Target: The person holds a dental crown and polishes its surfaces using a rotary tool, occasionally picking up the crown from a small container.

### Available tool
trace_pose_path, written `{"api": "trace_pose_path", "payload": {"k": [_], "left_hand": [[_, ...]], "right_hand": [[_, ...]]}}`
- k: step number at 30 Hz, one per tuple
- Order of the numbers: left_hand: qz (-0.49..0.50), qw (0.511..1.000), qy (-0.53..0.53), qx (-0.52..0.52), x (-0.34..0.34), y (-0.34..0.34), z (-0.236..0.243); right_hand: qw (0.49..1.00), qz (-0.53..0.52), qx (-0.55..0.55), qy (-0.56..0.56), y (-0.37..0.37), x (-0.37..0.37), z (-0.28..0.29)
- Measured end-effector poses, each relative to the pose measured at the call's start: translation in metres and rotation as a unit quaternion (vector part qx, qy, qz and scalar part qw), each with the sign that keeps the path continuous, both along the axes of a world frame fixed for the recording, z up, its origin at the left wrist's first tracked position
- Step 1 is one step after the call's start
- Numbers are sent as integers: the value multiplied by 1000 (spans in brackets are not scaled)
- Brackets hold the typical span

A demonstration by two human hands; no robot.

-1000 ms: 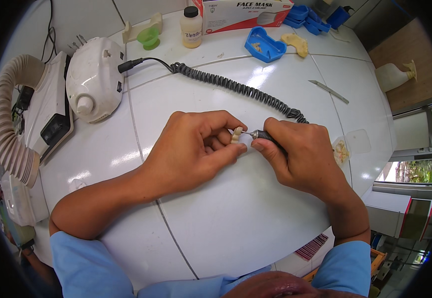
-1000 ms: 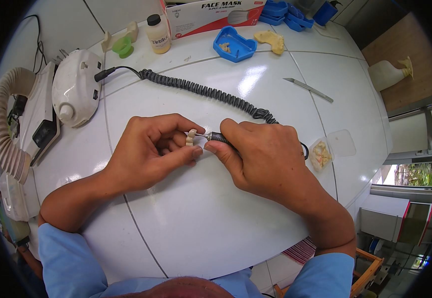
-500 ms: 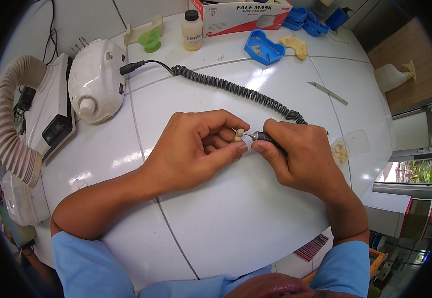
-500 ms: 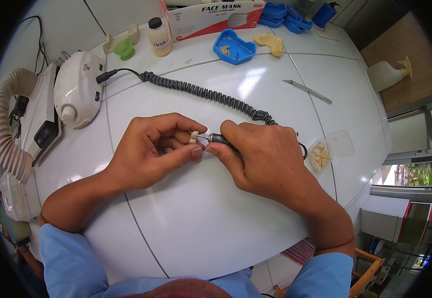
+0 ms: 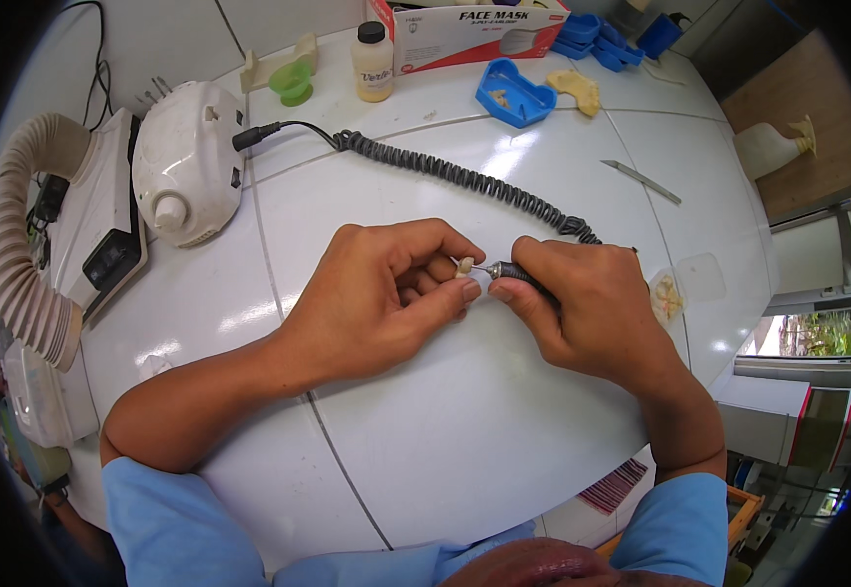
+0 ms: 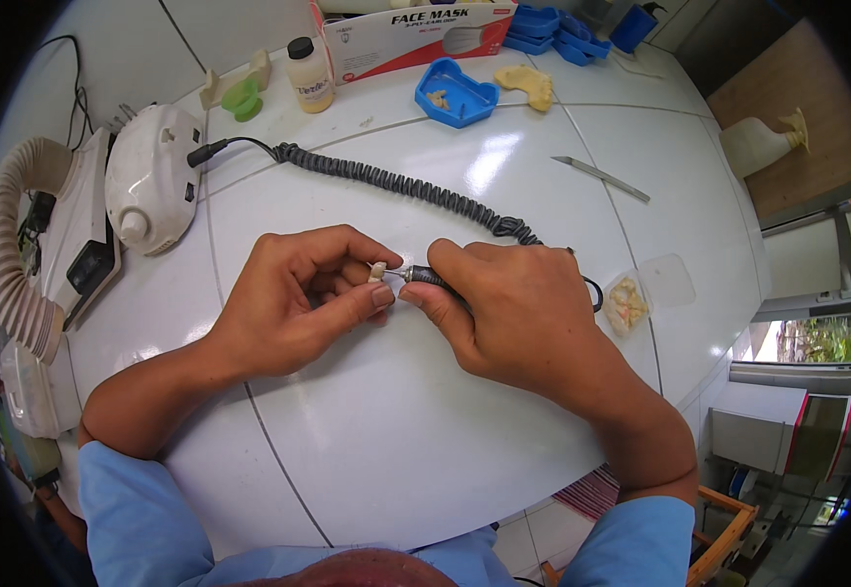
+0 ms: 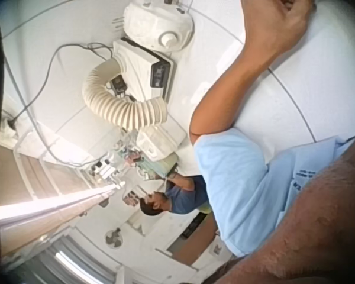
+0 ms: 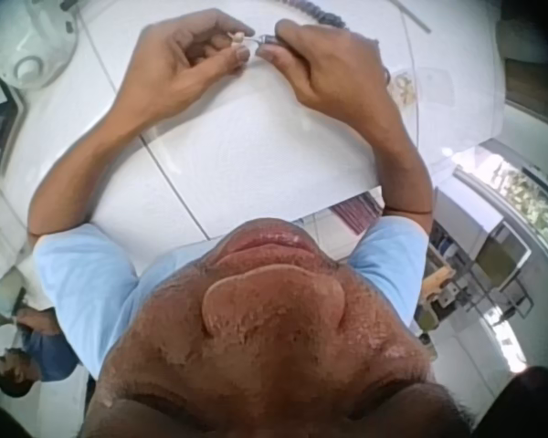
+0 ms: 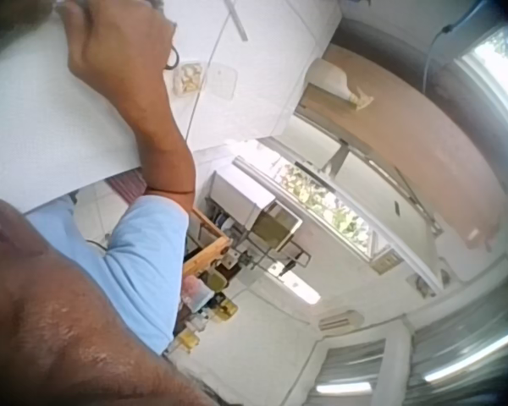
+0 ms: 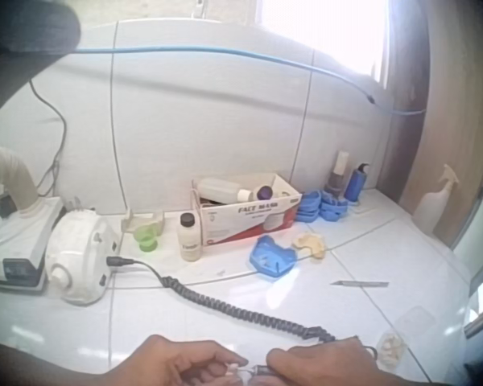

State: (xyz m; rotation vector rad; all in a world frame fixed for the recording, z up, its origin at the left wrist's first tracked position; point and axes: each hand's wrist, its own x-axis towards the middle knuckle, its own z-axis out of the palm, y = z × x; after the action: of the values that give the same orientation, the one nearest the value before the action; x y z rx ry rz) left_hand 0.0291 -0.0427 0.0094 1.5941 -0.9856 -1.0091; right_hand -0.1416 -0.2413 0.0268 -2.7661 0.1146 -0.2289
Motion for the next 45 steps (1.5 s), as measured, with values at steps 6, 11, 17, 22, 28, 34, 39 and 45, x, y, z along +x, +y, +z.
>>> {"api": "trace_pose_path", "payload": {"k": [6, 11, 17, 22, 28, 34, 39, 45], "left_hand": [[11, 1000, 16, -11, 1, 2, -2], [14, 1000, 26, 3, 0, 1, 1], [15, 999, 26, 27, 0, 0, 5], [9, 999, 42, 29, -1, 0, 4], [2, 999, 43, 21, -1, 1, 2], [-4, 999, 31, 25, 0, 1, 3], [-5, 1000, 17, 23, -1, 0, 2], [9, 1000, -6, 16, -2, 1, 1]], "right_hand": [[999, -15, 39, 21, -4, 1, 5], [1000, -5, 24, 11, -1, 2, 3], [1000, 0, 7, 7, 0, 3, 0], [1000, 4, 0, 5, -1, 2, -1], [1000, 0, -10, 20, 1, 2, 2], [1000, 6, -4, 6, 0, 2, -1], [1000, 10, -5, 7, -1, 2, -2], [1000, 19, -1, 12, -4, 2, -1]]}}
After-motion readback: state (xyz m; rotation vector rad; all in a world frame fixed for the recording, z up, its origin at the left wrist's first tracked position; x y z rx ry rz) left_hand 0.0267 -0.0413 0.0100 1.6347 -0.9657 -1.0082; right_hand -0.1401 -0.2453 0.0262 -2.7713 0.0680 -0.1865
